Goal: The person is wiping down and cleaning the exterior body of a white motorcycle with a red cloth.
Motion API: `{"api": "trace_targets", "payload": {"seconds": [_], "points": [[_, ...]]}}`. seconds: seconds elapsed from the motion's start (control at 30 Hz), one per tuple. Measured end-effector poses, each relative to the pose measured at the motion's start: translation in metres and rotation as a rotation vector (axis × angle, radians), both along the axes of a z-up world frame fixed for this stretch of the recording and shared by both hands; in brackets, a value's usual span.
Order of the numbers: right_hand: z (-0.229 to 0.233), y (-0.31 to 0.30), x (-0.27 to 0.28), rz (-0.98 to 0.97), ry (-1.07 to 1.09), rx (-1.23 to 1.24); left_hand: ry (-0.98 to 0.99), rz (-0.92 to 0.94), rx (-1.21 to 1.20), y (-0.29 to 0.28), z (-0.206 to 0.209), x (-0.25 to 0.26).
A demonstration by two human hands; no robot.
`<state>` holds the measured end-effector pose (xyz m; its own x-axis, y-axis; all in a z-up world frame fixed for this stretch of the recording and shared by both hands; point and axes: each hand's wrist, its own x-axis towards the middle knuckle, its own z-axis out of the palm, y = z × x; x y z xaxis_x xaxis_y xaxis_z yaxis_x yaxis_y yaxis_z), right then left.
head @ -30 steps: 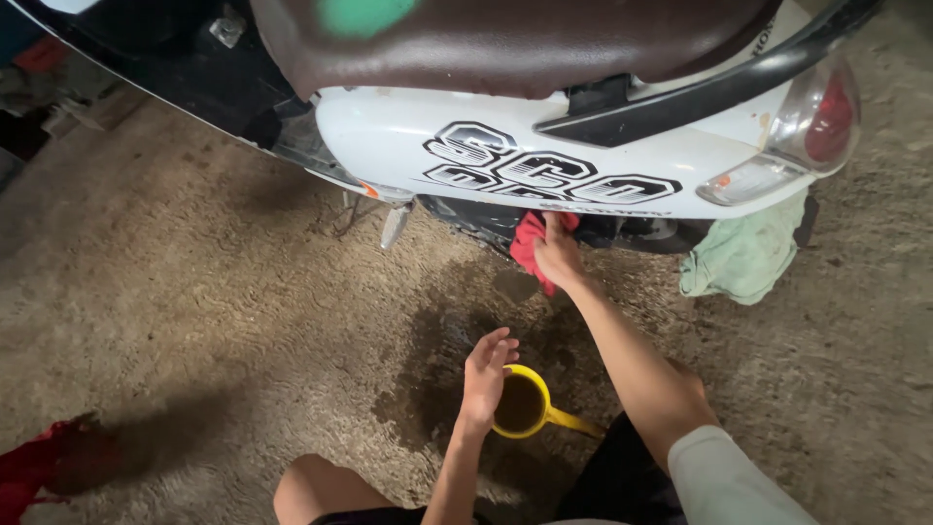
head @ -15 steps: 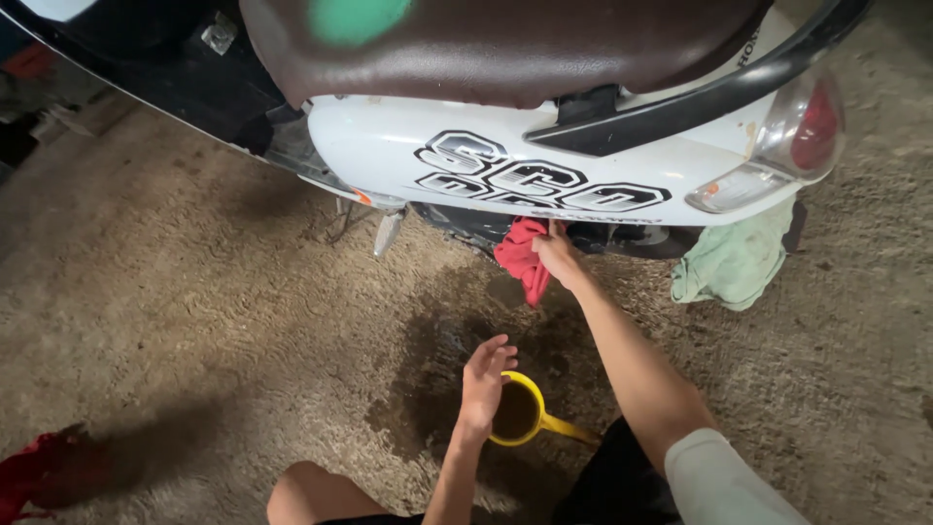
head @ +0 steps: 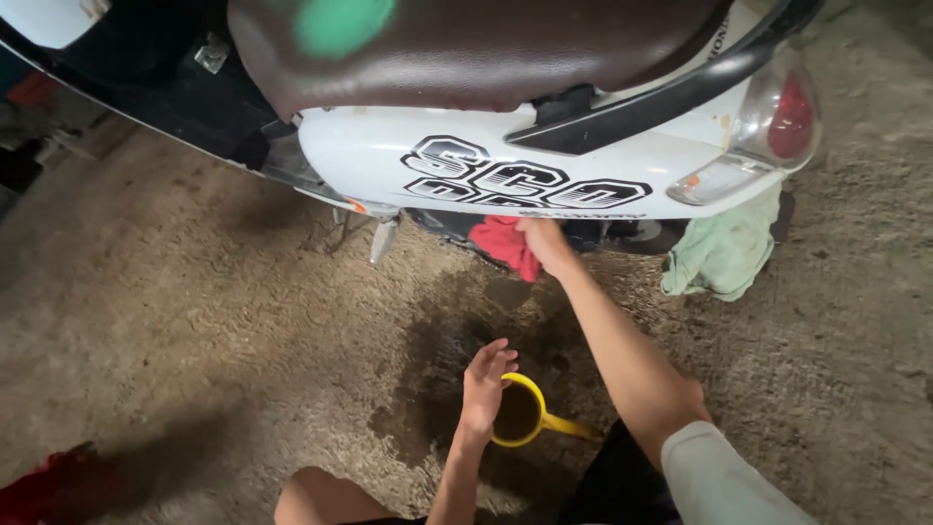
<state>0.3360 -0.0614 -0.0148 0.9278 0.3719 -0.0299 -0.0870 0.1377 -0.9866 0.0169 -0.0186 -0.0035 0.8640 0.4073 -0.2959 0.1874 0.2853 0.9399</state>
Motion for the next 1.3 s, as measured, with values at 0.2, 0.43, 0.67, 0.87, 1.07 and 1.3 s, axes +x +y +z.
{"api": "trace_targets", "payload": {"seconds": [0.2, 0.43, 0.67, 0.87, 1.07, 1.3], "points": [[-0.013, 0.015, -0.011, -0.058, -0.509, -0.290, -0.016, 0.015, 0.045, 0.002, 0.011, 0.000], [-0.123, -0.011, 0.010, 0.008, -0.490, -0.813, 0.004, 0.036, 0.013, 0.007, 0.004, -0.006], [0.084, -0.009, -0.093, -0.011, -0.319, -0.557, -0.005, 0.018, 0.002, 0.000, 0.000, 0.001], [0.069, 0.001, -0.085, -0.021, -0.050, -0.606, -0.029, 0.029, -0.008, 0.001, 0.012, -0.001], [-0.157, -0.019, 0.022, 0.038, -0.124, -0.702, -0.037, 0.056, -0.019, 0.009, 0.014, -0.006], [0.046, -0.011, -0.078, -0.075, 0.014, -0.627, -0.036, 0.067, -0.044, 0.012, 0.014, -0.012]]}}
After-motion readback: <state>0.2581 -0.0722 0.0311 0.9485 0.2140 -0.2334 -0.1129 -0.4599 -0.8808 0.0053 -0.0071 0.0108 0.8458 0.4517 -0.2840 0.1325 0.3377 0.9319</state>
